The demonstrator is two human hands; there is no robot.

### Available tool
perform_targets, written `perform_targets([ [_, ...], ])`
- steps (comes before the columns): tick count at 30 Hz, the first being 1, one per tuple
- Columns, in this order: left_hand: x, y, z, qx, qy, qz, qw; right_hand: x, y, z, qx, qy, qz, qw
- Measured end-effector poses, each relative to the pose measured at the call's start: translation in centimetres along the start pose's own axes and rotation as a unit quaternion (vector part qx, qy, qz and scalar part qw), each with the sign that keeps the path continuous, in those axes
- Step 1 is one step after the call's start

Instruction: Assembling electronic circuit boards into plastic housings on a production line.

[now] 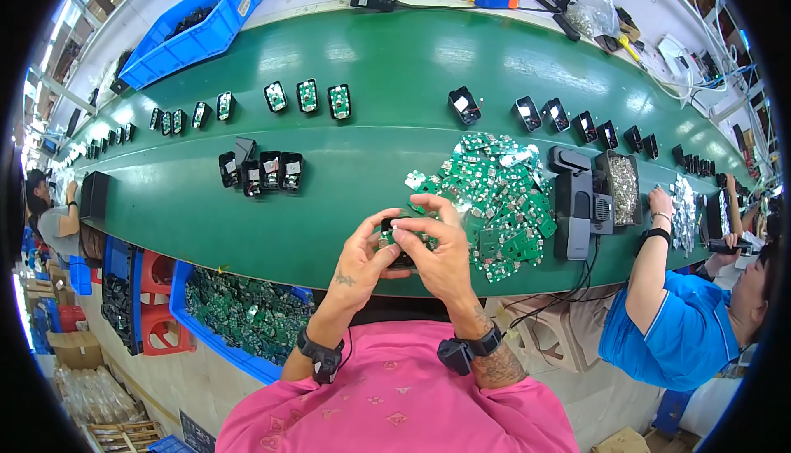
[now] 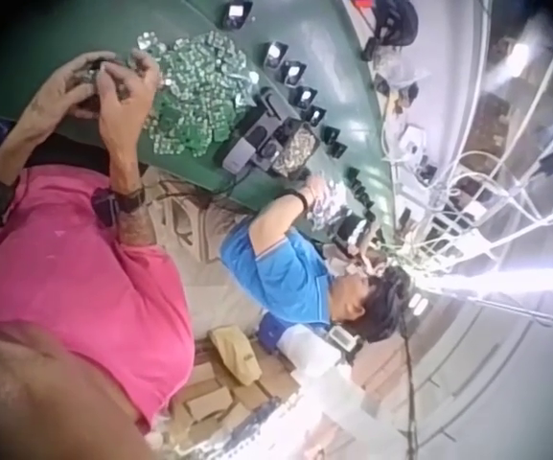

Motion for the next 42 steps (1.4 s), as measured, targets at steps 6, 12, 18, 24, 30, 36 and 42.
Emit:
perform_targets([
  [6,-0.3,0.1,0.4,-0.019,0.076,-0.004,0.997,1.6,0.4,0.9,-0.001,-0.022,0.037,0.999],
  [12,-4.0,-0.3,2.2,-0.087,0.209,-0.218,0.949,5.6,0.1,1.6,0.003,-0.093,0.187,0.978],
  [18,-5.9,0.6,2.6,-0.026,0.204,-0.327,0.922,5.9,0.2,0.9,0.121,-0.073,0.213,0.967],
  [24,-5.8,0.7,2.8,0.023,0.196,-0.358,0.913,6.5,0.2,0.6,0.182,-0.074,0.218,0.956],
  [30,-5.6,0.8,2.9,0.040,0.162,-0.339,0.926,7.0,0.3,0.4,0.211,-0.074,0.212,0.951],
  [36,-6.0,1.1,3.2,0.019,0.190,-0.368,0.910,6.8,0.5,0.2,0.218,-0.065,0.215,0.950],
  [42,-6.0,2.0,3.5,-0.011,0.215,-0.434,0.875,6.4,0.5,0.6,0.179,-0.060,0.238,0.953],
])
Point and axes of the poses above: each hand's wrist, its own z-axis away from the middle knuckle, its own y-axis out of the palm, x = y × z, the point moved 8 cm from there along -z, towards the middle knuckle, and after that the axes turned 1 degree about y, right-handed, at the moved point
